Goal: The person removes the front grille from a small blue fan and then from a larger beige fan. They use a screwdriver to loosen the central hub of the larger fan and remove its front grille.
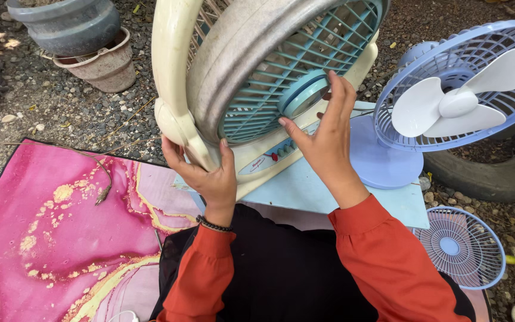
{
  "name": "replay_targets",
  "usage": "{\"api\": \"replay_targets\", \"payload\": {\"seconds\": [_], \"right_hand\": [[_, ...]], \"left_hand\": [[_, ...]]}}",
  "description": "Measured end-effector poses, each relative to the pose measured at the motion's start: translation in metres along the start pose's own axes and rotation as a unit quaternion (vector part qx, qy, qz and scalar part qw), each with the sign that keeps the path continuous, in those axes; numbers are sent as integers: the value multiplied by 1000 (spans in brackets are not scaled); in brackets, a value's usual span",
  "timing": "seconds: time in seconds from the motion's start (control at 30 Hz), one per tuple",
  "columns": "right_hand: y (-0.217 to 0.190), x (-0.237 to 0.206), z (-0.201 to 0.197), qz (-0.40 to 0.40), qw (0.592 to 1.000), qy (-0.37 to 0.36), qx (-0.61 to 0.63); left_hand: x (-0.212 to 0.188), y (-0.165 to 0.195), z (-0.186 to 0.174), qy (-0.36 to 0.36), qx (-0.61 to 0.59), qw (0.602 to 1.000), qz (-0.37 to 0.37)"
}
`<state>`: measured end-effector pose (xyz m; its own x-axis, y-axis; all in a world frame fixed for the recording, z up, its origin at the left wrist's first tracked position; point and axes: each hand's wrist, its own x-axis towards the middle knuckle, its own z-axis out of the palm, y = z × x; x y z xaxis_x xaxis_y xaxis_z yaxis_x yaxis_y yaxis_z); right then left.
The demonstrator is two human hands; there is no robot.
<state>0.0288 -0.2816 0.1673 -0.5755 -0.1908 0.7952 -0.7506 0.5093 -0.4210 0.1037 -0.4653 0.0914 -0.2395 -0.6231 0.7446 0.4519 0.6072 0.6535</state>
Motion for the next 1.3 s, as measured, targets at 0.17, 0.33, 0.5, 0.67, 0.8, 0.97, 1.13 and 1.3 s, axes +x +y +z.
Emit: {"api": "replay_targets", "payload": {"seconds": [0.17,0.33,0.5,0.67,0.8,0.97,1.13,1.3], "right_hand": [[9,5,9,241,916,-12,320],[11,15,18,409,800,-19,440],[-1,31,31,418,809,11,412],[-15,17,37,64,995,80,0],[-16,0,37,-102,979,47,-171],[-11,-8,32,-112,987,90,-68],[-3,3,34,203,968,53,142],[-4,4,41,156,985,37,63]], "left_hand": [[17,-16,2,-19,-52,998,10],[30,-31,1,-27,-33,999,33],[38,-39,2,-38,-38,998,31],[39,-43,5,-23,-14,999,40],[36,-45,5,-17,-19,999,44],[37,-46,7,-7,-32,999,40],[34,-48,6,1,13,999,42],[32,-50,7,-7,-31,999,31]]}}
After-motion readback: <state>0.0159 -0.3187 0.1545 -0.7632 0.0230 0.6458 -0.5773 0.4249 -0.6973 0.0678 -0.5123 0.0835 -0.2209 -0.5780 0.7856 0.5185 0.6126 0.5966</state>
